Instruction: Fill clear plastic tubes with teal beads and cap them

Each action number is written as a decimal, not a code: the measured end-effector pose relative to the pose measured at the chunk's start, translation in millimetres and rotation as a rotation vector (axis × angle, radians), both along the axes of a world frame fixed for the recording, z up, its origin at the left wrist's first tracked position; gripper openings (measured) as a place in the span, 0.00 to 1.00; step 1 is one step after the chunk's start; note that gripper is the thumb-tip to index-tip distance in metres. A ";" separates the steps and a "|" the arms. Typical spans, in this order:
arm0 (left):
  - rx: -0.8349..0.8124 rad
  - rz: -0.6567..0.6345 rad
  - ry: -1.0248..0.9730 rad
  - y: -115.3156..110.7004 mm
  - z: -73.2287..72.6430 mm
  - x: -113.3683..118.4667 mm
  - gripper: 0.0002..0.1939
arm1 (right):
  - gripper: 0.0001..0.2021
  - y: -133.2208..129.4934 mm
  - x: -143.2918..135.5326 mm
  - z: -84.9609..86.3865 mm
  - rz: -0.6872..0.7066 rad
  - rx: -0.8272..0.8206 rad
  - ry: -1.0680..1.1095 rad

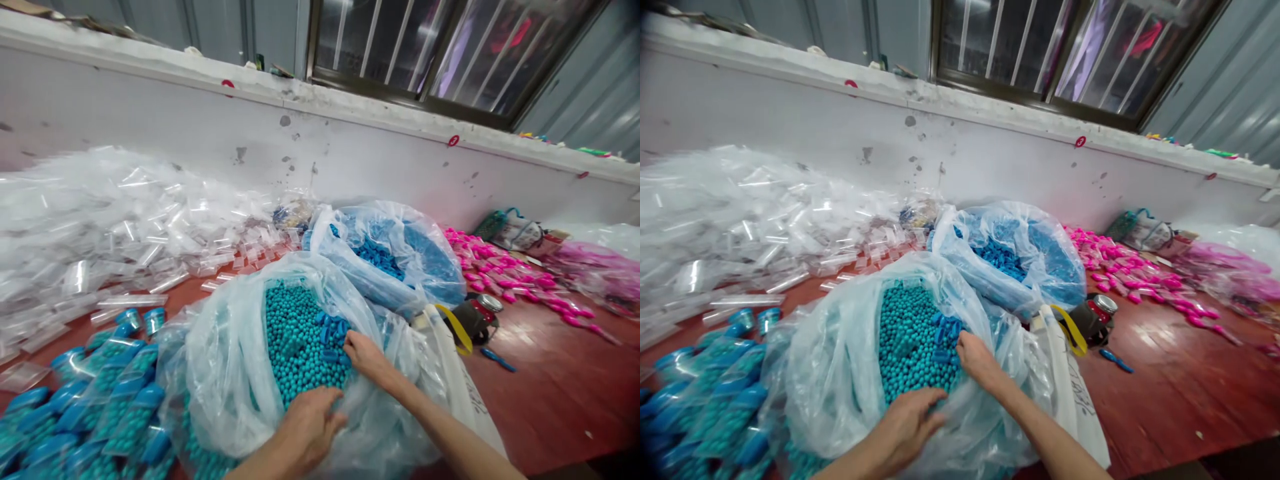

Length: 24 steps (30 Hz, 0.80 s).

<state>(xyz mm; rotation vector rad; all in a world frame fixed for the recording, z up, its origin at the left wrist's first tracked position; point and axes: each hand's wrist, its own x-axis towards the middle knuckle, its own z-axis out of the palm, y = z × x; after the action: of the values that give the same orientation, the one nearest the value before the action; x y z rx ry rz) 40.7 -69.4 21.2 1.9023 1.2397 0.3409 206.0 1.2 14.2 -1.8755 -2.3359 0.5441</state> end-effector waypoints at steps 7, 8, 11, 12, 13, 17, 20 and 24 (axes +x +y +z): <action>0.219 0.413 0.266 52.9 0.9 -31.3 0.17 | 0.07 -9.7 -11.6 -3.9 0.175 0.103 -0.209; 0.194 0.399 0.290 59.7 -1.6 -33.3 0.15 | 0.05 -13.5 -16.3 -5.6 0.198 0.126 -0.239; 0.160 0.396 0.313 71.5 -11.1 -33.8 0.12 | 0.06 -17.7 -26.5 -10.0 0.223 0.207 -0.258; 0.168 0.408 0.325 72.6 -14.3 -32.7 0.12 | 0.07 -16.5 -28.8 -10.1 0.220 0.203 -0.260; 0.180 0.415 0.344 72.7 -17.2 -31.4 0.12 | 0.07 -14.5 -30.7 -9.6 0.208 0.188 -0.268; 0.246 0.376 0.392 69.3 -24.7 -29.2 0.16 | 0.08 -8.8 -36.5 -10.1 0.207 0.269 -0.302; 0.264 0.340 0.371 67.9 -28.0 -31.3 0.14 | 0.04 -14.6 -36.4 -19.9 0.265 0.372 -0.236; 0.236 0.325 0.368 66.8 -31.7 -34.0 0.10 | 0.05 -23.1 -27.4 -29.1 0.258 0.331 -0.161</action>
<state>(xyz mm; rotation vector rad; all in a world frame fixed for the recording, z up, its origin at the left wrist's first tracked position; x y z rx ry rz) 6.8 -2.6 -10.6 2.0207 1.8325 0.3264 178.5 -21.9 -14.9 -1.5342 -2.5926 0.0162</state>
